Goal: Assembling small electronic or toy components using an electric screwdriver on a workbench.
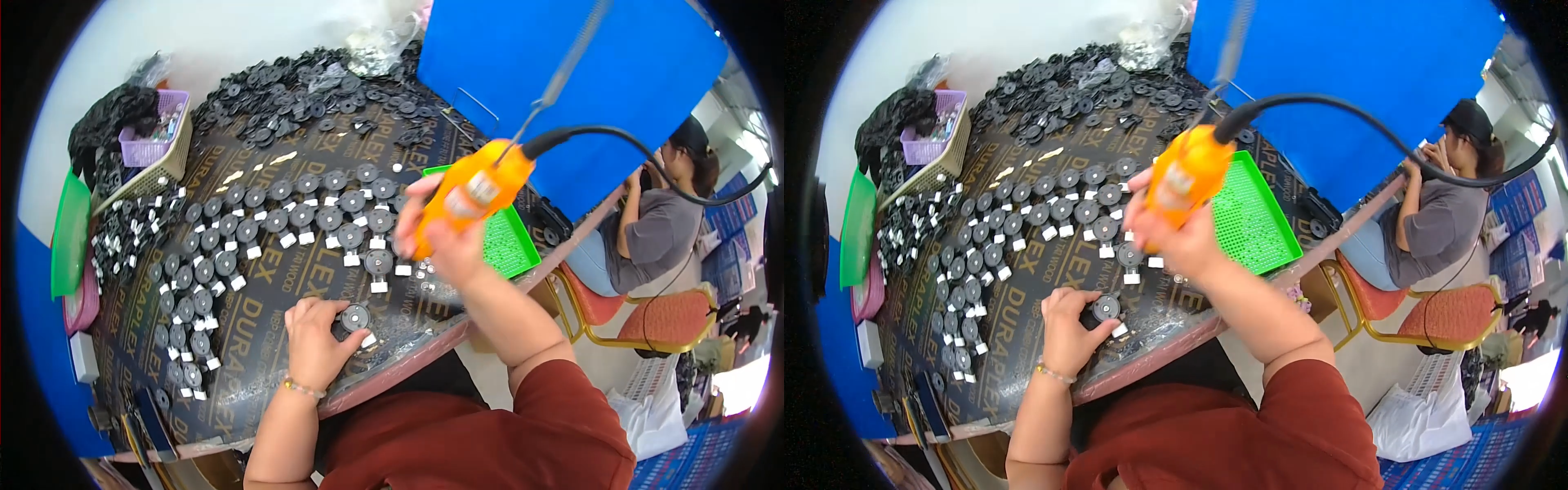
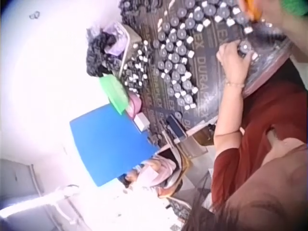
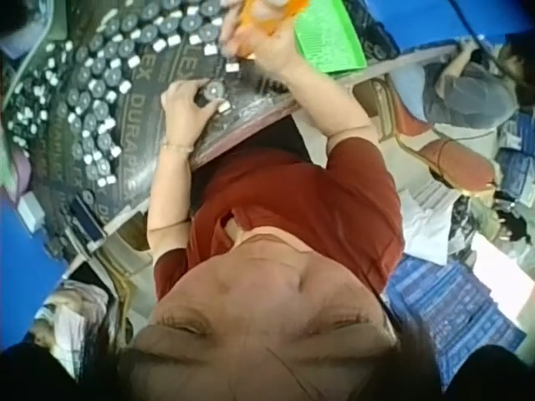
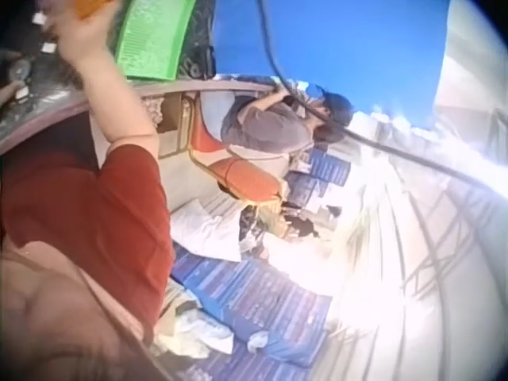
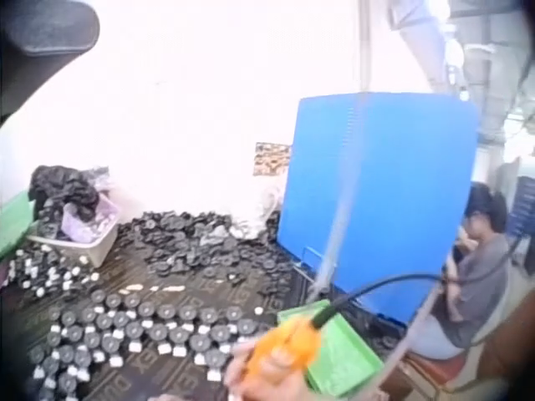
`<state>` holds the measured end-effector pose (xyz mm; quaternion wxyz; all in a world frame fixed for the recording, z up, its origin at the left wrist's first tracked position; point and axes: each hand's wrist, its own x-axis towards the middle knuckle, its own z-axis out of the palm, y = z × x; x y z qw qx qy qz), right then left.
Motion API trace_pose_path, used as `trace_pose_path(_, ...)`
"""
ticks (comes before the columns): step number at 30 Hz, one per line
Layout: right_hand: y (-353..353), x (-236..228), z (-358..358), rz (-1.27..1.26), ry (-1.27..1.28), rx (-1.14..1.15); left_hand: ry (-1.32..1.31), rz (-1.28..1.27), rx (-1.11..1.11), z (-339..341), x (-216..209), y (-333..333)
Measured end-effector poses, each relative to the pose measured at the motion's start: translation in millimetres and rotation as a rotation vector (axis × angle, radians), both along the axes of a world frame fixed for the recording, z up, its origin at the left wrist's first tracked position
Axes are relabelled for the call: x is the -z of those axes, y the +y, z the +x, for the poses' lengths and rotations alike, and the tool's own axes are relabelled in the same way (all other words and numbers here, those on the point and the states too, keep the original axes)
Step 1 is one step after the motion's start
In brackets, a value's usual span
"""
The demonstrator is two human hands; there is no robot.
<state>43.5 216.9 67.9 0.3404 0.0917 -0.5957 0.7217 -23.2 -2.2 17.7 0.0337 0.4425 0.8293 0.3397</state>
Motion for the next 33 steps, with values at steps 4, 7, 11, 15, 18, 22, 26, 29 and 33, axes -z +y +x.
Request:
trace_pose_path(4, 75, -11, 9, 0.203, -0.159, 0.507, 0.035, 0.015, 0.045, 3, -2, 5)
trace_pose_path(7, 107, 7, 8, 0.16, -0.175, 0.603, 0.042, 0.024, 0.099, 3, 0, 10)
trace_pose_path(11, 114, 21, 11, 0.184, -0.188, 0.63, 0.083, 0.016, 0.105, 1, 0, 9)
trace_pose_path(15, 114, 21, 9, 0.194, -0.2, 0.679, 0.09, 0.02, 0.094, -1, 1, 8)
trace_pose_path(18, 117, 23, 9, 0.151, -0.184, 0.669, 0.078, 0.01, 0.094, -2, 0, 9)
trace_pose_path(22, 115, 25, 10, 0.157, -0.196, 0.656, 0.077, 0.014, 0.088, -3, 2, 8)
trace_pose_path(26, 116, 25, 13, 0.162, -0.177, 0.653, 0.083, 0.018, 0.092, -1, 1, 8)
trace_pose_path(29, 113, 23, 12, 0.18, -0.122, 0.654, 0.082, 0.017, 0.083, -1, 3, 6)
trace_pose_path(33, 88, -3, 24, 0.168, 0.055, 0.532, 0.08, 0.043, 0.092, -4, 9, 3)
